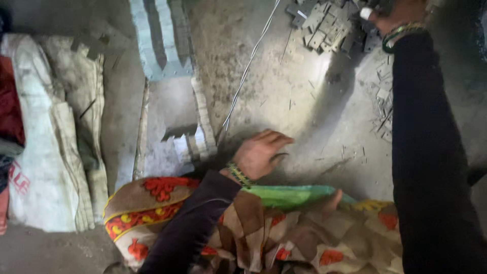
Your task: The person sits on the floor and repeatedly picks up small metal pieces, aligns them with a stack of similar parts, and inserts them into a metal jig. They then use a hammer to strike the parts into place and continue the cycle with additional pieces.
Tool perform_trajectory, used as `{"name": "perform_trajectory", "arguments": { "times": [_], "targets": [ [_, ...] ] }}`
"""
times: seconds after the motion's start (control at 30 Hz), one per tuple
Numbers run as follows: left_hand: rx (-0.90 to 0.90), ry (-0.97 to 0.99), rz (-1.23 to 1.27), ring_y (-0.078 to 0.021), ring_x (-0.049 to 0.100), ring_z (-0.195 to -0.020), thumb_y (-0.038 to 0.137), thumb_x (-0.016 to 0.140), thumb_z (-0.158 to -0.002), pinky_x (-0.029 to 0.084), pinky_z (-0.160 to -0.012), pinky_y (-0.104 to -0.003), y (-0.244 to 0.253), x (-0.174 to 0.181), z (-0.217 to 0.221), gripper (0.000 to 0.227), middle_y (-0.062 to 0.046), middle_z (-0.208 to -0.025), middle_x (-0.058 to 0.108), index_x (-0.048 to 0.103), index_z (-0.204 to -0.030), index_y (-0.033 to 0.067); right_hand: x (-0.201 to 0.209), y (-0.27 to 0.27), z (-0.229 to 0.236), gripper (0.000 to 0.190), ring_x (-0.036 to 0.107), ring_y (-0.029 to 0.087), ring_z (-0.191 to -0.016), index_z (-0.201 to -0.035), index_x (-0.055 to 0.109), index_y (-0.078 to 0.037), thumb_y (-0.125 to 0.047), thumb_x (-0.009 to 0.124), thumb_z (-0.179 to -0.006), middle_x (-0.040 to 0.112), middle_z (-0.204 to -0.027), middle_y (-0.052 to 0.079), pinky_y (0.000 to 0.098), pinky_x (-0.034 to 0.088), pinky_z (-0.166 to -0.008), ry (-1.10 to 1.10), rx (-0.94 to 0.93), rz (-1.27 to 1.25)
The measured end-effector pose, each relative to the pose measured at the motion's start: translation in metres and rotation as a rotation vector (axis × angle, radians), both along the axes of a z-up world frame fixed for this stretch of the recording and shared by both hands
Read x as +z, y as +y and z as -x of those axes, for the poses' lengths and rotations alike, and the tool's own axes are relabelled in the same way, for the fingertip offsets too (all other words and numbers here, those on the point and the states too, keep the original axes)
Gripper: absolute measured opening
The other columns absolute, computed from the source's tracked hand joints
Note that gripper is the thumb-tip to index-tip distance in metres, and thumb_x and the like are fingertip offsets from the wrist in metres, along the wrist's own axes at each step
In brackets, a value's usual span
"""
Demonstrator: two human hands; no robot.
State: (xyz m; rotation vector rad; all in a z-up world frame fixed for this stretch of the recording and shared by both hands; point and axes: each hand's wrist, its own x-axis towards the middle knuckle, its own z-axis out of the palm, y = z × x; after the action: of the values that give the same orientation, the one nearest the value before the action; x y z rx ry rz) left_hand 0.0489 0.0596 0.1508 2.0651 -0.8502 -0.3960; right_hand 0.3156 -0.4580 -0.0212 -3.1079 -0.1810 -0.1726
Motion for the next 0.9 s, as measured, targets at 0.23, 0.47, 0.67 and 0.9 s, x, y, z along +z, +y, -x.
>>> {"name": "perform_trajectory", "arguments": {
  "times": [0.23, 0.47, 0.67, 0.9],
  "targets": [
    [0.229, 0.200, -0.097, -0.0301, 0.069, -0.100, 0.024, 0.077, -0.088, 0.057, -0.084, -0.042, 0.006, -0.004, -0.016, 0.041, -0.008, -0.112, 0.071, 0.064, -0.127, 0.0173, -0.013, 0.038, -0.057, 0.092, 0.053, 0.050, -0.127, -0.148, 0.057, -0.003, -0.074, 0.071, -0.091, 0.058, -0.140, 0.031, 0.0575, 0.041, -0.107, 0.205, -0.067, -0.129],
    [0.168, 0.220, -0.094, -0.0337, 0.070, -0.096, 0.023, 0.077, -0.086, 0.057, -0.080, -0.046, -0.002, -0.006, -0.009, 0.041, -0.010, -0.110, 0.071, 0.064, -0.125, 0.0183, 0.034, 0.048, -0.023, 0.096, 0.049, 0.051, -0.131, -0.153, 0.056, -0.011, -0.078, 0.073, -0.087, 0.055, -0.144, 0.031, 0.0578, 0.038, -0.110, 0.280, -0.061, -0.149],
    [0.189, 0.189, -0.135, -0.0330, 0.070, -0.097, 0.019, 0.076, -0.085, 0.057, -0.081, -0.046, 0.003, -0.008, -0.005, 0.041, -0.009, -0.110, 0.072, 0.064, -0.124, 0.0194, 0.077, 0.139, 0.051, 0.103, 0.033, 0.054, -0.145, -0.159, 0.042, -0.015, -0.082, 0.060, -0.083, 0.045, -0.155, 0.029, 0.0671, 0.019, -0.116, 0.317, -0.081, 0.000],
    [0.172, 0.193, -0.171, -0.0304, 0.071, -0.094, 0.022, 0.077, -0.086, 0.057, -0.080, -0.045, 0.004, -0.018, -0.008, 0.040, -0.008, -0.105, 0.073, 0.063, -0.124, 0.0198, 0.069, 0.124, 0.097, 0.088, 0.055, 0.041, -0.128, -0.153, 0.044, -0.016, -0.057, 0.073, -0.080, 0.053, -0.146, 0.022, 0.0526, 0.050, -0.101, 0.629, -0.326, -0.185]
  ]
}}
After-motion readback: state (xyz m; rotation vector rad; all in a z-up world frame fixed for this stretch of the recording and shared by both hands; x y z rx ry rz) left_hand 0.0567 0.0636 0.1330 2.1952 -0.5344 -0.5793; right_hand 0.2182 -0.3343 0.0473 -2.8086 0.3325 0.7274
